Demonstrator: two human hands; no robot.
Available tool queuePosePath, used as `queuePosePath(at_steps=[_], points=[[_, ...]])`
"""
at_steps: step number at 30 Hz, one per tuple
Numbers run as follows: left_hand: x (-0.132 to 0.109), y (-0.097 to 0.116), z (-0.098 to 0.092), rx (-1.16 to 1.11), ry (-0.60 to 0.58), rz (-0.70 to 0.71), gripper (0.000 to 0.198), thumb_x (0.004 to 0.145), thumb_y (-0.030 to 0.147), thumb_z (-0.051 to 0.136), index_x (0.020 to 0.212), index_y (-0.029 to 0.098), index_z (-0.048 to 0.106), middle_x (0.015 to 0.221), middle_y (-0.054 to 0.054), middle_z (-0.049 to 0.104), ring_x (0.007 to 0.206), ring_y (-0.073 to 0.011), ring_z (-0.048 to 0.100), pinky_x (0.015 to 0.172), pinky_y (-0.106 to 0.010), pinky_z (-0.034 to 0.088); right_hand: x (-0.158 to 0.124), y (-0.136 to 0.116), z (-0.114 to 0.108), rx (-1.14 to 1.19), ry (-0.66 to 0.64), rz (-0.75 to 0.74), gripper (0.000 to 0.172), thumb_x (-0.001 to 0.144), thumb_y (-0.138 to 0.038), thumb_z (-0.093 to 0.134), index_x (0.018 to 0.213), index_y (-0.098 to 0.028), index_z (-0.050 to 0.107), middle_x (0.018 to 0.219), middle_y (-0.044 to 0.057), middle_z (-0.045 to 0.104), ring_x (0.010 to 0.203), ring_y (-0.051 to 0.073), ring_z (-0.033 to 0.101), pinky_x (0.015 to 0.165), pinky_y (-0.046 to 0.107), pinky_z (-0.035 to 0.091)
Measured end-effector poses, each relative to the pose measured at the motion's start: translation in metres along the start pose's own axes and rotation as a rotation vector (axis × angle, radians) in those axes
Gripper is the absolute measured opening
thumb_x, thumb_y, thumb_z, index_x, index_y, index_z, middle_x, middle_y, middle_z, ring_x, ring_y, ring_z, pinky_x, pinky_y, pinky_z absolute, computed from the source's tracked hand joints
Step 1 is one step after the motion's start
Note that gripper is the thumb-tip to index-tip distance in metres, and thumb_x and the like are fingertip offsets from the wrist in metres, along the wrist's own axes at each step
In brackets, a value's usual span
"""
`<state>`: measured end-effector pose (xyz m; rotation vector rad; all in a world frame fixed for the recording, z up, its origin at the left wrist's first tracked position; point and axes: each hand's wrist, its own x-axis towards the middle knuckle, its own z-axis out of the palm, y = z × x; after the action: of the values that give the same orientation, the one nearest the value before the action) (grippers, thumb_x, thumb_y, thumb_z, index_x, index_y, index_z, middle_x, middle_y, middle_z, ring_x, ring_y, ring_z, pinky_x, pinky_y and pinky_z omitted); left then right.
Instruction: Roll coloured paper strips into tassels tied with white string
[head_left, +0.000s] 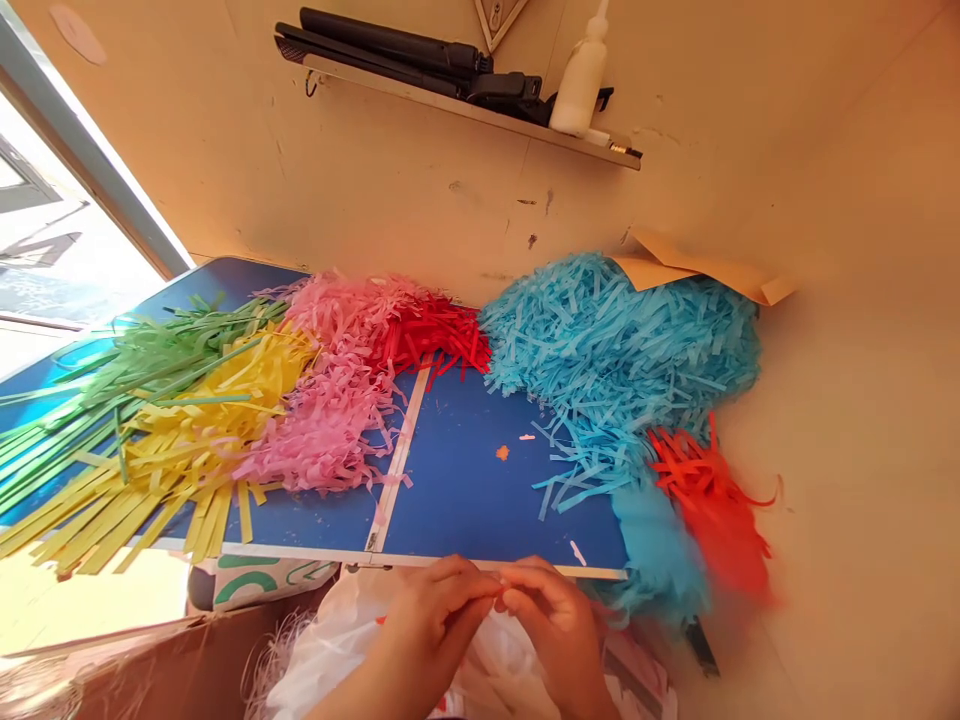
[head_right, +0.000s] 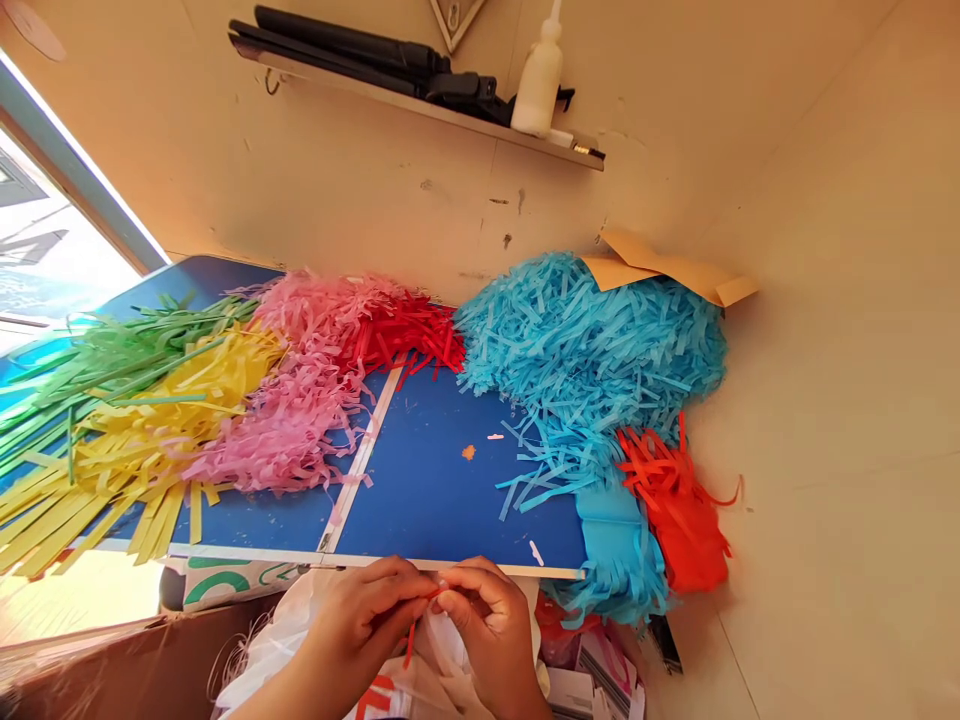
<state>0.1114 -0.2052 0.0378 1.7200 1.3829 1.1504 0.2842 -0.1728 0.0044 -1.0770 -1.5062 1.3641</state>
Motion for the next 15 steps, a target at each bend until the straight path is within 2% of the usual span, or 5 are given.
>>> queuePosePath(at_steps=[5, 8, 11, 13, 15], points=[[-0.0051, 0.0001, 0.0015, 0.069, 0.040, -0.097, 0.012, 0.081, 0.010, 0.065, 0.083, 0.022, 0.064, 0.073, 0.005, 0.073, 0.065, -0.0110, 0.067, 0.061, -0.018, 0.050, -0.0018, 0.0008, 0.0011, 0.192, -0.035, 0.109, 0.009, 0.079, -0.030, 0.078, 0.082, -0.023, 0.073, 0.078, 0.001, 0.069, 0.070, 0.016, 0.064, 0.068, 0.025, 0.051], [-0.0060, -0.0024, 0.0008, 0.073, -0.006, -0.080, 0.018, 0.081, 0.009, 0.064, 0.093, 0.023, 0.065, 0.075, 0.005, 0.075, 0.067, -0.0116, 0.069, 0.064, -0.018, 0.051, -0.0027, 0.0025, -0.0008, 0.214, -0.077, 0.119, 0.009, 0.077, -0.030, 0.080, 0.080, -0.023, 0.075, 0.079, 0.002, 0.071, 0.073, 0.018, 0.065, 0.070, 0.026, 0.052], [-0.0033, -0.0030, -0.0015, 0.080, -0.087, -0.041, 0.016, 0.083, 0.017, 0.066, 0.097, 0.024, 0.069, 0.082, 0.002, 0.075, 0.071, -0.0135, 0.069, 0.066, -0.020, 0.051, -0.0037, 0.0012, -0.0029, 0.130, -0.036, 0.085, 0.008, 0.078, -0.028, 0.078, 0.074, -0.022, 0.075, 0.075, 0.002, 0.071, 0.072, 0.018, 0.064, 0.069, 0.026, 0.050], [-0.0004, -0.0033, -0.0030, 0.065, -0.123, -0.021, 0.010, 0.085, 0.025, 0.067, 0.093, 0.025, 0.073, 0.085, -0.001, 0.074, 0.073, -0.0142, 0.069, 0.065, -0.020, 0.051, -0.0040, -0.0016, -0.0038, 0.108, 0.007, 0.080, 0.010, 0.076, -0.028, 0.079, 0.070, -0.022, 0.073, 0.070, 0.000, 0.069, 0.067, 0.016, 0.062, 0.064, 0.025, 0.049], [0.0019, -0.0042, -0.0047, 0.025, -0.159, -0.026, 0.009, 0.086, 0.028, 0.066, 0.087, 0.024, 0.074, 0.081, -0.001, 0.073, 0.071, -0.0136, 0.068, 0.063, -0.019, 0.050, -0.0042, -0.0046, -0.0045, 0.118, -0.004, 0.097, 0.013, 0.073, -0.029, 0.081, 0.066, -0.021, 0.072, 0.066, -0.001, 0.068, 0.063, 0.016, 0.060, 0.062, 0.024, 0.048]])
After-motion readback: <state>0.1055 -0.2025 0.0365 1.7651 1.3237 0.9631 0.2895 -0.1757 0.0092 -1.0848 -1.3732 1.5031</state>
